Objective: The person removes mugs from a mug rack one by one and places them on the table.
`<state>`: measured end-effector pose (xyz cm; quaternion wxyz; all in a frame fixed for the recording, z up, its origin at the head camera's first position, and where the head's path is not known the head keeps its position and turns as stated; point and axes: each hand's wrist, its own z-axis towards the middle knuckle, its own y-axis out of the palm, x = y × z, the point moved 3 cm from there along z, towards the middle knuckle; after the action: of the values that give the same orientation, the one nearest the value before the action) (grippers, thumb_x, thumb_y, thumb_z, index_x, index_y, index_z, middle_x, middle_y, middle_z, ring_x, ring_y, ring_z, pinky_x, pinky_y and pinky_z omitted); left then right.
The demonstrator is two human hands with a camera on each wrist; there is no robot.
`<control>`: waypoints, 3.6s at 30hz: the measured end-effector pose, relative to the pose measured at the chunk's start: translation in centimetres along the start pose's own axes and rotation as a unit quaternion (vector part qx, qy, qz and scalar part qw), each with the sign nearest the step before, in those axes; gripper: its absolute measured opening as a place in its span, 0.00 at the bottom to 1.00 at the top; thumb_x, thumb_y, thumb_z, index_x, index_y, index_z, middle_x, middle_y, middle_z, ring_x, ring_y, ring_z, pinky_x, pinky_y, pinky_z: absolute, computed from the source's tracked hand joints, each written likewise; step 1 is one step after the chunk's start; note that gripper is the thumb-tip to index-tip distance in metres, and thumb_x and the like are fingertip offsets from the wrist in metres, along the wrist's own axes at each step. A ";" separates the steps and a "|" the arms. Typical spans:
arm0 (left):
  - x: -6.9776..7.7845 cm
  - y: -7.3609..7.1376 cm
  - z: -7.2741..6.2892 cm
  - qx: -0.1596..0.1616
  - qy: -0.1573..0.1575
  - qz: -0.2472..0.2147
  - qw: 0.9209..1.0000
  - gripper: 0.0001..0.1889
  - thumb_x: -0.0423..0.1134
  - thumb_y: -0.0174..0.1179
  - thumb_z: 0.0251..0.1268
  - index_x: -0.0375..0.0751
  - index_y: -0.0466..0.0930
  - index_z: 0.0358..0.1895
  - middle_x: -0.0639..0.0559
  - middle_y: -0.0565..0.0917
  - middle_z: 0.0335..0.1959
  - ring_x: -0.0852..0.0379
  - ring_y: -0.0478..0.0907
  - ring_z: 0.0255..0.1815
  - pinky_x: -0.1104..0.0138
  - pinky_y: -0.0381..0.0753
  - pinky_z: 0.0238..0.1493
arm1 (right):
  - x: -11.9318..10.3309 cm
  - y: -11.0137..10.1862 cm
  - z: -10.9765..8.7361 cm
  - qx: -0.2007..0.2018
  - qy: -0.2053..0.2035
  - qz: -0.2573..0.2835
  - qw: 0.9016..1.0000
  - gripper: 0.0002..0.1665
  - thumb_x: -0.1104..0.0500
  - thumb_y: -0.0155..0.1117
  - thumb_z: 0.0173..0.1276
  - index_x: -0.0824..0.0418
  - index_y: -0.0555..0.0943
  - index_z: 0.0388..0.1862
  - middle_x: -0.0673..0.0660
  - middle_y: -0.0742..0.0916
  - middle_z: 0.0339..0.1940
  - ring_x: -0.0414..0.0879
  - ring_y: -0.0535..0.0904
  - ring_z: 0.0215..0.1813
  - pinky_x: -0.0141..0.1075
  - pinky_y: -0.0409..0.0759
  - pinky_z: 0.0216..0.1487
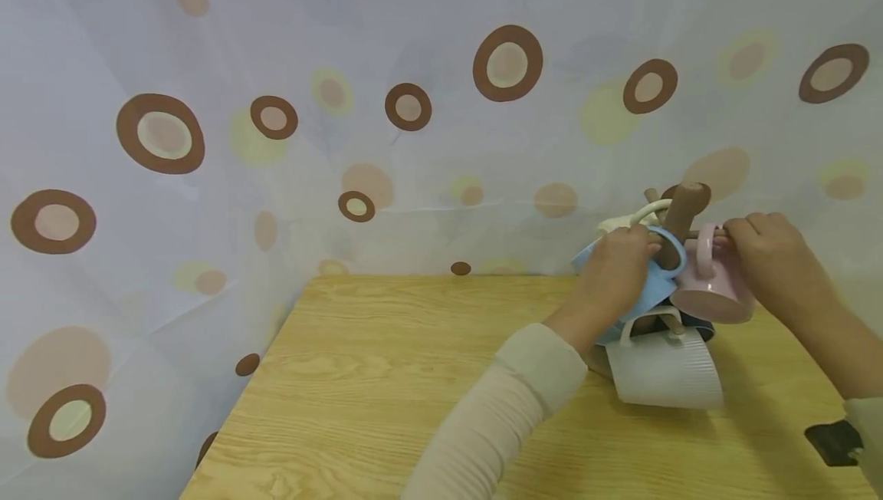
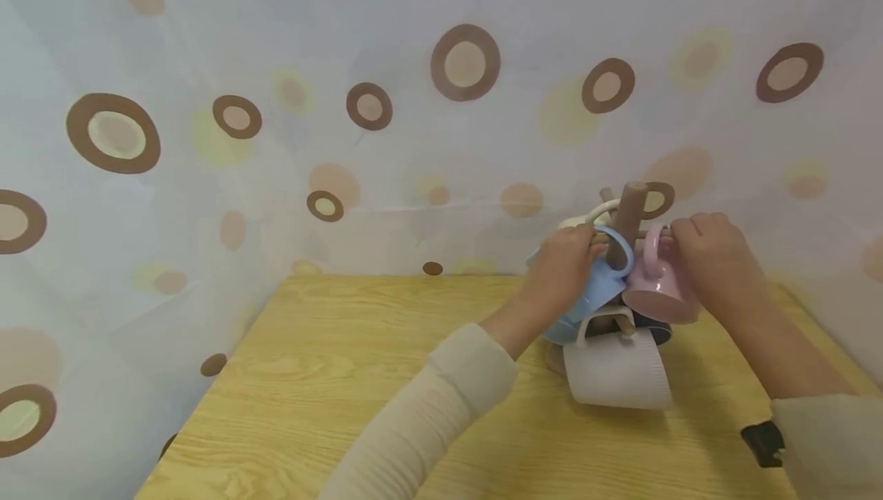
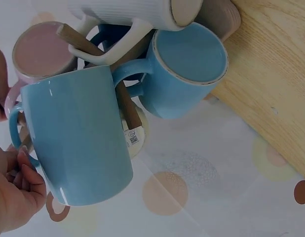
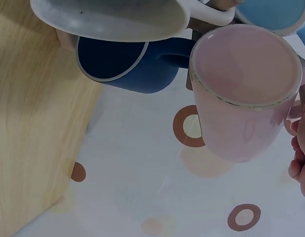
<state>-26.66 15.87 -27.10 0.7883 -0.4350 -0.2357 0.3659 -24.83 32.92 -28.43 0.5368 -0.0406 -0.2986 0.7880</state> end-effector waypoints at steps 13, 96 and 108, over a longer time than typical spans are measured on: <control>0.0 0.2 0.0 0.013 -0.019 -0.027 0.999 0.11 0.46 0.49 0.68 0.46 0.77 0.36 0.58 0.83 0.31 0.65 0.79 0.35 0.79 0.75 0.35 | 0.2 0.1 -0.2 0.040 0.009 0.019 0.999 0.35 0.46 0.31 0.76 0.76 0.71 0.28 0.70 0.76 0.20 0.62 0.69 0.24 0.50 0.66 0.29; -8.1 -2.2 -4.8 0.122 0.000 0.037 0.992 0.09 0.41 0.54 0.65 0.39 0.78 0.33 0.53 0.82 0.26 0.59 0.79 0.29 0.73 0.77 0.33 | -6.6 5.2 3.8 0.094 0.014 0.071 0.993 0.22 0.55 0.47 0.73 0.73 0.74 0.29 0.67 0.77 0.21 0.61 0.73 0.26 0.48 0.74 0.28; -9.4 -3.0 -5.4 0.128 0.005 0.046 0.991 0.09 0.40 0.53 0.66 0.39 0.77 0.33 0.52 0.81 0.26 0.59 0.78 0.29 0.73 0.76 0.33 | -7.5 5.9 4.9 0.097 0.007 0.076 0.992 0.24 0.53 0.42 0.75 0.72 0.73 0.29 0.66 0.77 0.20 0.60 0.72 0.26 0.47 0.74 0.29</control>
<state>-27.62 4.70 -27.82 0.8208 -0.3428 -0.1629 0.4268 -28.38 22.83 -29.36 0.4792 -0.0165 -0.2127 0.8514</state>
